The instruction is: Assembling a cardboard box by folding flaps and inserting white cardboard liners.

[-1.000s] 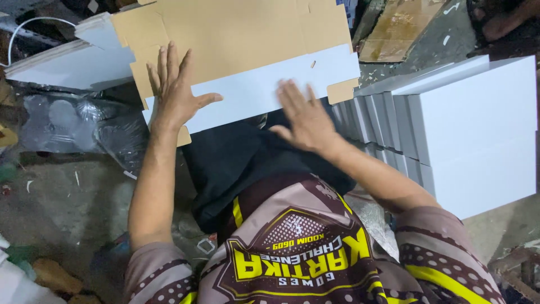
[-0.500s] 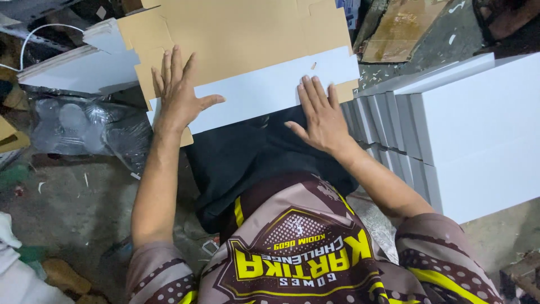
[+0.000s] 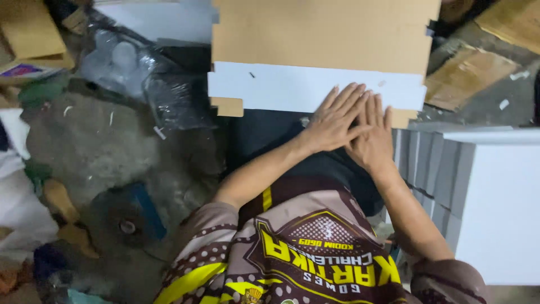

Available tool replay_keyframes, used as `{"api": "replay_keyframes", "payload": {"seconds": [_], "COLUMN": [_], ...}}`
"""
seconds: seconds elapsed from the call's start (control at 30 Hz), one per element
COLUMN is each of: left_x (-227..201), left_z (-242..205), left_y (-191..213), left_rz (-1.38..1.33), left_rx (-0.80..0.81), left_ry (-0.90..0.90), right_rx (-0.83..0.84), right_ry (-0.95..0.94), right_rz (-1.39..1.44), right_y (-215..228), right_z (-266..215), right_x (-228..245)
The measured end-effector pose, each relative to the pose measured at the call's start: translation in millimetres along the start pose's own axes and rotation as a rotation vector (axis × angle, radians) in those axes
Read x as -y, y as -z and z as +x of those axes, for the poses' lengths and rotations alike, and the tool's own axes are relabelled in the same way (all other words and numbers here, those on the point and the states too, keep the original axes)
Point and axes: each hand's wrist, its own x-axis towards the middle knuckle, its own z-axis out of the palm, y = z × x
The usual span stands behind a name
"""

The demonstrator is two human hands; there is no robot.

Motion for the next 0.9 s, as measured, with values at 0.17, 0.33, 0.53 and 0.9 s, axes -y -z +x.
{"api": "replay_keyframes", "payload": {"seconds": [0.17, 0.33, 0.53, 0.9], "left_x": [23.1, 45.2, 55.5, 75.2], "left_z": [-29.2, -49.9, -73.8, -45.1], "left_y": [39.9, 93.7, 170.5, 188.0], "left_rz": [0.046, 0.114, 0.185, 0.268], "left_rx": [0.057, 0.138, 0.265, -0.209], "left_ry": [0.166, 0.284, 0.450, 0.148], "right_rx": [-0.042, -0.021, -0.020, -0.280], "right_ry": [-0.013, -0.035, -0.054, -0.039], "right_rz": [0.015, 0.044, 0.052, 0.001], "right_y": [15.8, 19.3, 15.6, 9.7], "right_z": [-1.3, 1.5, 1.0, -16.2], "right_x": [15.1, 17.0, 15.7, 15.5]}}
